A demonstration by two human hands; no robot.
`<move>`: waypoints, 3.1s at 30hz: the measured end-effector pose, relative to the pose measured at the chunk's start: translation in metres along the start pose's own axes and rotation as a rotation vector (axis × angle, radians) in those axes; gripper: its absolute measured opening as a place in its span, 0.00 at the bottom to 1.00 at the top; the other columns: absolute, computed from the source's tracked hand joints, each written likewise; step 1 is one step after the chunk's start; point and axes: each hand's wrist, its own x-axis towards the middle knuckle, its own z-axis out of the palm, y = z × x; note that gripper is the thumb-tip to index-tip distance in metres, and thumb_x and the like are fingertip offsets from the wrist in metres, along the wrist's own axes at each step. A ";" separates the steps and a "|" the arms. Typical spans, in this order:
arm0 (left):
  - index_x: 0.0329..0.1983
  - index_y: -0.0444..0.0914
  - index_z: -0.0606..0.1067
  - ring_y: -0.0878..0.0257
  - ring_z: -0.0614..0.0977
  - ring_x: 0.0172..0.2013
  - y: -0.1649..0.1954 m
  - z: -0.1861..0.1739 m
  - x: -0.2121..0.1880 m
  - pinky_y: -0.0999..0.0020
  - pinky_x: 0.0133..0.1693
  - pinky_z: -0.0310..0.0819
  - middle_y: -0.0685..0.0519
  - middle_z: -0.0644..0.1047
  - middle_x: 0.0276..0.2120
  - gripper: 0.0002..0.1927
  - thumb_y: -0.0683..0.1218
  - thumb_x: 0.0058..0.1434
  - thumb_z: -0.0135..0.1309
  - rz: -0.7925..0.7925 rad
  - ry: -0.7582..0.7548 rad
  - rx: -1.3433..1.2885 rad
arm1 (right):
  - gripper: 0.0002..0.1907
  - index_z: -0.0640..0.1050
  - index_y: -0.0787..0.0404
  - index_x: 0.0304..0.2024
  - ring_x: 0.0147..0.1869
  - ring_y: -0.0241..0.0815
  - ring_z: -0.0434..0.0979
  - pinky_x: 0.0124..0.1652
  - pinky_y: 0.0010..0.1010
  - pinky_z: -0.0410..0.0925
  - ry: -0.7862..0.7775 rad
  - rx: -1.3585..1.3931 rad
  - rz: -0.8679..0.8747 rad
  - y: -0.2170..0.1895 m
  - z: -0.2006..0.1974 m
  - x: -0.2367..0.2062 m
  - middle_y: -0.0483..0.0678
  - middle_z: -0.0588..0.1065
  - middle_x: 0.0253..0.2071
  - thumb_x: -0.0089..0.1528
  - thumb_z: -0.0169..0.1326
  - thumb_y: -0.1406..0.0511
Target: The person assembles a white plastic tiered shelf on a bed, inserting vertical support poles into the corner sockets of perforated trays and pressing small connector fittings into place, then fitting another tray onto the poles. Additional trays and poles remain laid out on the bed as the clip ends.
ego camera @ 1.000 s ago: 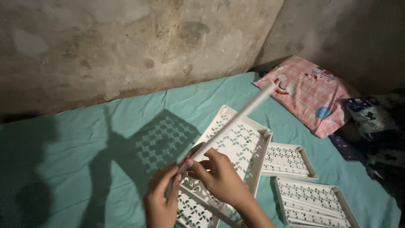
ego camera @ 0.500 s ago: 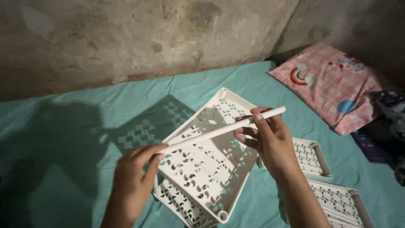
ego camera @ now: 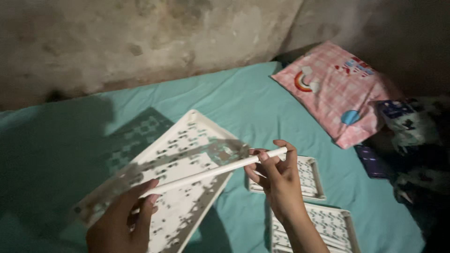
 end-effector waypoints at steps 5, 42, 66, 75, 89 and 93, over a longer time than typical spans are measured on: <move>0.63 0.45 0.75 0.62 0.88 0.46 0.028 0.053 0.000 0.66 0.51 0.78 0.47 0.83 0.47 0.24 0.54 0.64 0.55 0.156 0.086 -0.194 | 0.23 0.60 0.54 0.60 0.43 0.43 0.79 0.46 0.39 0.77 0.050 0.012 -0.023 -0.035 -0.041 0.014 0.58 0.77 0.48 0.65 0.53 0.67; 0.50 0.31 0.80 0.61 0.84 0.39 -0.061 0.504 0.121 0.65 0.43 0.80 0.48 0.82 0.38 0.15 0.45 0.64 0.59 -0.015 -0.009 -0.766 | 0.26 0.68 0.68 0.59 0.50 0.45 0.80 0.51 0.36 0.76 0.553 -0.092 0.139 0.201 -0.361 0.101 0.54 0.76 0.45 0.60 0.59 0.73; 0.63 0.24 0.67 0.42 0.75 0.59 -0.040 0.494 0.088 0.58 0.59 0.71 0.32 0.69 0.61 0.25 0.35 0.62 0.47 0.473 -0.148 0.440 | 0.28 0.80 0.69 0.49 0.40 0.49 0.85 0.43 0.36 0.75 0.614 -1.064 0.104 0.244 -0.411 0.110 0.57 0.82 0.38 0.51 0.71 0.61; 0.66 0.25 0.65 0.45 0.73 0.57 -0.029 0.484 0.075 0.58 0.57 0.69 0.34 0.63 0.68 0.26 0.38 0.64 0.47 0.451 -0.151 0.433 | 0.27 0.79 0.68 0.51 0.41 0.49 0.85 0.42 0.37 0.75 0.544 -1.136 0.043 0.238 -0.399 0.106 0.56 0.81 0.40 0.53 0.68 0.61; 0.64 0.25 0.67 0.43 0.64 0.67 -0.029 0.478 0.069 0.55 0.66 0.58 0.33 0.63 0.66 0.26 0.45 0.67 0.46 0.622 -0.114 0.502 | 0.29 0.76 0.69 0.58 0.45 0.48 0.85 0.45 0.36 0.74 0.420 -1.102 0.010 0.216 -0.385 0.093 0.59 0.78 0.52 0.57 0.65 0.62; 0.62 0.27 0.68 0.43 0.61 0.70 -0.029 0.476 0.066 0.54 0.67 0.58 0.34 0.63 0.66 0.24 0.46 0.68 0.46 0.721 -0.046 0.557 | 0.27 0.76 0.67 0.58 0.46 0.48 0.85 0.45 0.34 0.75 0.365 -1.044 0.014 0.214 -0.381 0.085 0.57 0.77 0.52 0.58 0.62 0.62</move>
